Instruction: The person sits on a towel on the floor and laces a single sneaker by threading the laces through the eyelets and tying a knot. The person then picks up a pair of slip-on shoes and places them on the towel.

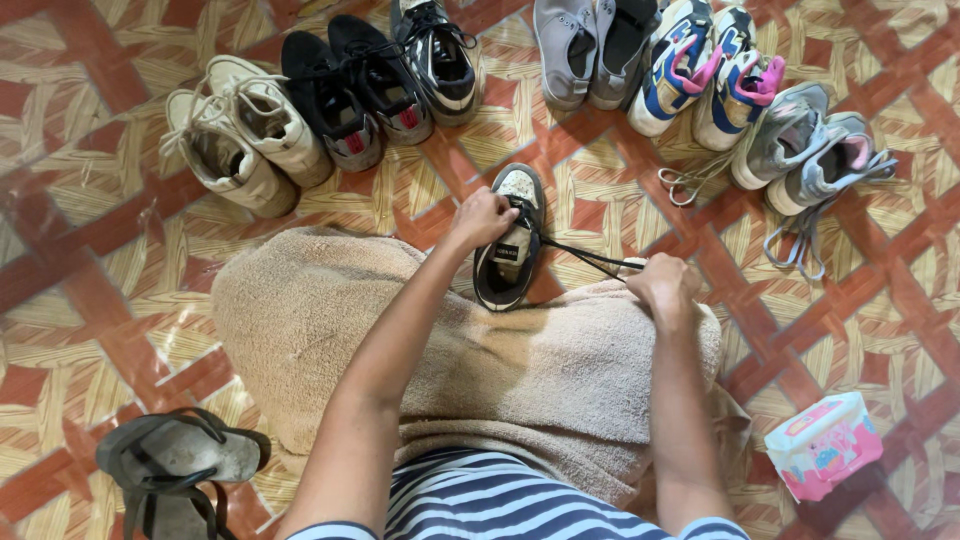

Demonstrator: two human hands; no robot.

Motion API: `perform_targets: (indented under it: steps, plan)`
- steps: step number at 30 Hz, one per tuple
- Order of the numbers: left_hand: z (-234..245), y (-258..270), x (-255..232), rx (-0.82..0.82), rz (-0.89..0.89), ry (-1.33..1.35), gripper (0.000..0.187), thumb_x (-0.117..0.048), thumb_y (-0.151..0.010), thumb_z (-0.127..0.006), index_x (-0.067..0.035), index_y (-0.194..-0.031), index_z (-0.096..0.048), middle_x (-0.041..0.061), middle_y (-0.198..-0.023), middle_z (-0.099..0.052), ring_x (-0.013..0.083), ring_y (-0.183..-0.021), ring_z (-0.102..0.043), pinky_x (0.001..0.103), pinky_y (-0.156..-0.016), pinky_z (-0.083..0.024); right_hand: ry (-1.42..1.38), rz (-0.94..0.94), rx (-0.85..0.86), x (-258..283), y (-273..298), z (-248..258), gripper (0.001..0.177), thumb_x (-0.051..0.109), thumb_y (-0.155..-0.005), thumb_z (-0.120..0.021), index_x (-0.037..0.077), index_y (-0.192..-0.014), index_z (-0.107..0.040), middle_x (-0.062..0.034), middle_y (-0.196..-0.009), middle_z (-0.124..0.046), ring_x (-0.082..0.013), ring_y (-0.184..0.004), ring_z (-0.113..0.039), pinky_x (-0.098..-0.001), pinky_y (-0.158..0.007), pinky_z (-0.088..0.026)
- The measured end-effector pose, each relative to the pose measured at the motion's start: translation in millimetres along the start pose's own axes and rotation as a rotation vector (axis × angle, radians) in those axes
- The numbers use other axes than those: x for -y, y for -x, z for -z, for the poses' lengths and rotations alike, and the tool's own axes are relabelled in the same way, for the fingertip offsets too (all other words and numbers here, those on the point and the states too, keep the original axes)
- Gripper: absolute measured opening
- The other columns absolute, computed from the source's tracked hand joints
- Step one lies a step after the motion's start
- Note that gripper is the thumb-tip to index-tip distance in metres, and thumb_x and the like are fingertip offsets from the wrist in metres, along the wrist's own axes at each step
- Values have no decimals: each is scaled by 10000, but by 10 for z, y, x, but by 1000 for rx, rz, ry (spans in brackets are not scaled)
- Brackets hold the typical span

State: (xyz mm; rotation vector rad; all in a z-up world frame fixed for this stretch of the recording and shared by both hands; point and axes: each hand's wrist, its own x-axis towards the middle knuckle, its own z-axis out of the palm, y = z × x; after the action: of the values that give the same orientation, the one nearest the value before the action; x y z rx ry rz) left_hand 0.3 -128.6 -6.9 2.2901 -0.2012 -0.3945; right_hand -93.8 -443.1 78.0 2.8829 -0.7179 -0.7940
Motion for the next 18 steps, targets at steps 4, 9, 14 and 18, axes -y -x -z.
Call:
perform_targets:
  steps: [4, 9, 14, 18]
  plan:
    - [-25, 50, 10, 18, -3, 46, 278, -361, -953, -655, -115, -1043, -747, 155, -1141, -630, 333, -1122, -621, 457, -983, -482, 42, 0, 97, -9, 85, 84, 260, 155, -822, -672, 27, -1018, -785, -190, -1005, -776, -284, -906, -752, -422, -833, -587]
    - [105, 240, -81, -118, -14, 164, 271, -320, -915, -698, -87, -1049, -666, 145, -1099, -622, 328, -1063, -637, 450, -941, -498, -45, 306, 70, 203, 188, 2, 474, -97, -696, -597, 55, -1124, -731, -174, -1195, -649, -299, -1126, -615, -480, -1023, -476]
    - [256, 607, -266, -226, -52, 164, 406, -328, -843, -812, -66, -1067, -598, 155, -1077, -584, 336, -1037, -618, 451, -890, -494, -518, 676, -79, 688, -108, -188, 244, 80, -893, -606, 77, -1097, -740, -135, -1229, -628, -262, -1133, -582, -475, -1014, -444]
    - [307, 811, -282, -291, -205, 143, 521, -187, -682, -846, -34, -1090, -559, 183, -1063, -581, 382, -986, -615, 457, -826, -508, -1009, 603, 209, 1147, -458, -484, 141, 202, -931, -671, 95, -990, -742, 17, -851, -678, -89, -774, -606, -264, -713, -475]
